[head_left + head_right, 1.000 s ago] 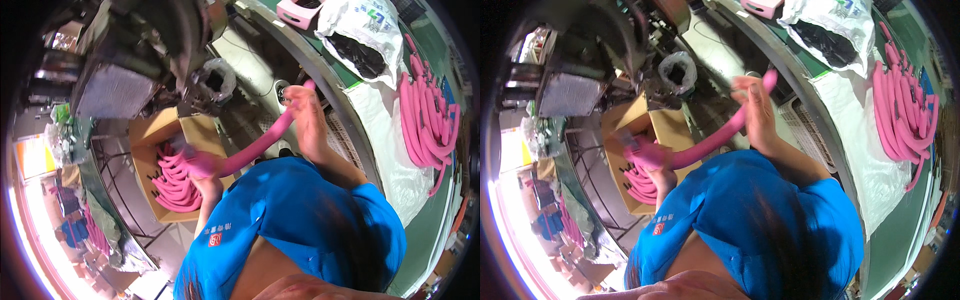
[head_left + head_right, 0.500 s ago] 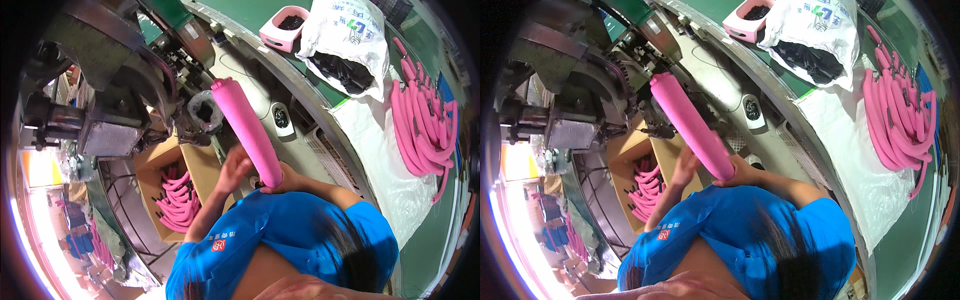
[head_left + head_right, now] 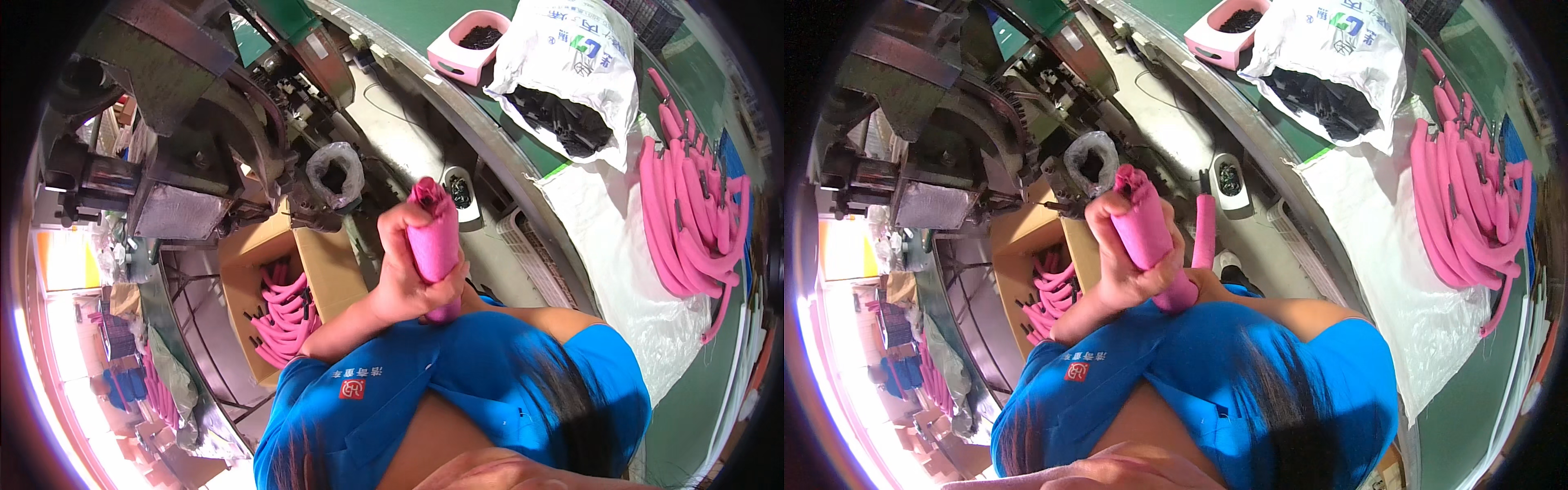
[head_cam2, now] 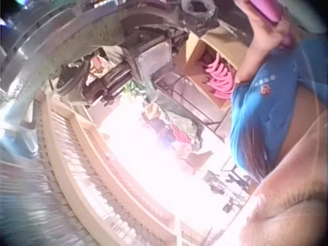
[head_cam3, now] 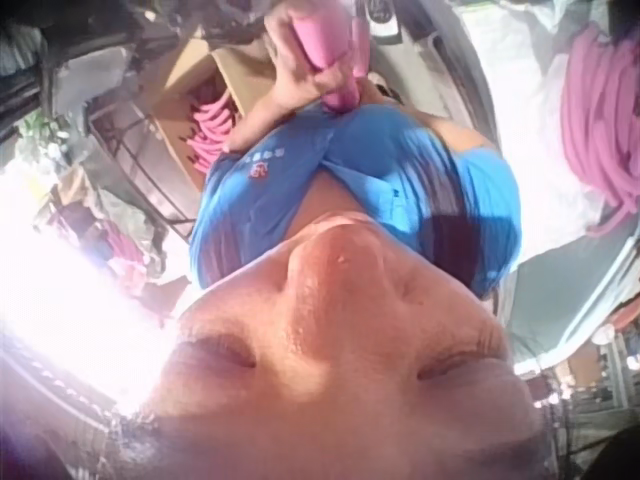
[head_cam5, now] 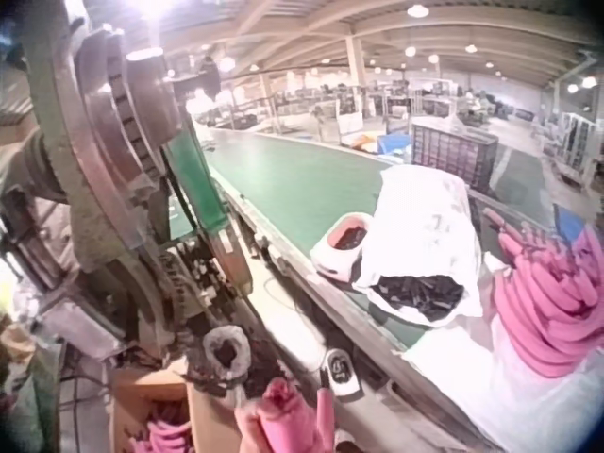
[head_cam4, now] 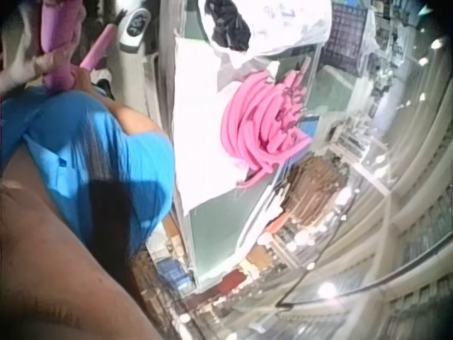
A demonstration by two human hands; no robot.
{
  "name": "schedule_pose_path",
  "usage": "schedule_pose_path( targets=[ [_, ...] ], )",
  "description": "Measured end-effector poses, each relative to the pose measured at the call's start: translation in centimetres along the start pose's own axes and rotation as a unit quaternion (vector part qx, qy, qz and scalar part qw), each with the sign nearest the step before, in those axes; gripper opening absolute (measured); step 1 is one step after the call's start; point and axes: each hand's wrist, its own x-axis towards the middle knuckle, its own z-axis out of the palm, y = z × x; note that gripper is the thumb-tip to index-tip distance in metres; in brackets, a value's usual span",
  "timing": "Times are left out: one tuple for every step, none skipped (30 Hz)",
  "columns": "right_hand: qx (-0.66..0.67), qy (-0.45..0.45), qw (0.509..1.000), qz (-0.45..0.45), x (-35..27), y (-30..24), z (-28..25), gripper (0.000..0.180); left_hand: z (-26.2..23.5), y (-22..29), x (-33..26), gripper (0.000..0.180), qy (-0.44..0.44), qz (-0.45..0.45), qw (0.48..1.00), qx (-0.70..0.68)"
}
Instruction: The person repeatedly picks up pink flexible tubes and black plastic end caps, inserts the caps into the tube ends using a machine, and places the finished items into a cardboard box. The process is repeated continuously throughout the clip.
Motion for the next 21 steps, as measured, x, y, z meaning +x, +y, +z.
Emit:
schedule_pose_path(
  targets=[
    [-0.013,0.021,1.0,-0.006,0.0,0.6,0.1,0.036,0.5,-0.3,-0.6,0.077,0.0,-0.022,0.997,-0.069],
    [-0.026,0.043,0.999,-0.014,0.3,1.1,0.2,0.036,0.6,-0.6,-1.3,0.078,-0.01,-0.047,0.994,-0.095],
    [-0.018,0.056,0.998,-0.004,-0.1,1.3,0.0,0.035,0.6,-0.9,-2.0,0.078,-0.019,-0.072,0.99,-0.12],
    [0.015,0.058,0.998,-0.008,-0.1,0.6,0.1,0.035,0.5,-1.2,-2.7,0.078,-0.027,-0.094,0.984,-0.146],
    [0.05,0.062,0.997,-0.014,-0.1,-0.4,0.2,0.035,0.5,-1.2,-3.3,0.079,-0.042,-0.125,0.976,-0.176],
    [0.111,0.053,0.992,-0.033,0.2,-1.4,0.4,0.035,0.2,-1.4,-3.4,0.081,-0.039,-0.129,0.974,-0.181],
    [0.178,0.053,0.982,-0.013,0.2,-1.6,0.5,0.035,0.0,-1.5,-3.7,0.082,-0.037,-0.136,0.972,-0.189],
    [0.246,0.053,0.968,0.005,0.5,-1.9,0.6,0.035,-0.3,-1.5,-3.9,0.083,-0.035,-0.143,0.969,-0.197],
    [0.313,0.056,0.946,0.057,0.8,-1.9,0.4,0.035,-0.2,-1.0,-3.4,0.085,-0.013,-0.184,0.961,-0.205],
    [0.296,0.028,0.953,0.066,1.4,-1.0,-0.4,0.034,-0.3,-1.2,-3.2,0.085,0.008,-0.172,0.976,-0.13],
    [0.278,-0.002,0.957,0.077,1.9,0.0,-1.0,0.034,-0.5,-1.2,-3.5,0.086,0.06,-0.197,0.969,-0.134],
    [0.06,-0.062,0.996,-0.02,2.6,-0.2,-2.0,0.034,-0.9,-1.0,-3.1,0.086,0.088,-0.207,0.964,-0.141],
    [-0.163,-0.123,0.973,-0.105,3.4,-0.4,-3.2,0.034,-1.3,-0.9,-3.0,0.086,0.123,-0.215,0.958,-0.144],
    [-0.375,-0.178,0.893,-0.177,3.9,-1.4,-4.0,0.034,-1.6,-0.6,-2.7,0.084,0.161,-0.258,0.938,-0.167],
    [-0.347,-0.197,0.912,-0.092,3.5,-2.7,-4.6,0.038,-2.1,-0.7,-2.8,0.083,0.161,-0.268,0.933,-0.176],
    [-0.293,-0.193,0.934,-0.069,3.7,-3.5,-6.3,0.04,-2.4,-0.7,-3.0,0.081,0.163,-0.279,0.929,-0.181],
    [-0.236,-0.19,0.952,-0.047,4.4,-4.3,-8.5,0.042,-2.3,-0.4,-3.1,0.08,0.149,-0.285,0.926,-0.197],
    [-0.217,-0.079,0.973,0.006,4.6,-5.4,-11.3,0.043,-2.2,0.2,-3.1,0.079,0.136,-0.289,0.923,-0.213],
    [-0.185,0.063,0.98,-0.038,5.3,-6.1,-15.2,0.034,-2.1,0.1,-3.6,0.079,0.13,-0.285,0.924,-0.219],
    [-0.234,0.232,0.941,-0.072,5.9,-7.4,-18.5,0.024,-2.1,0.0,-3.7,0.079,0.131,-0.291,0.924,-0.21],
    [-0.319,0.419,0.843,-0.106,6.3,-5.8,-24.6,0.017,-1.9,0.2,-2.8,0.08,0.113,-0.299,0.925,-0.204]
  ],
)
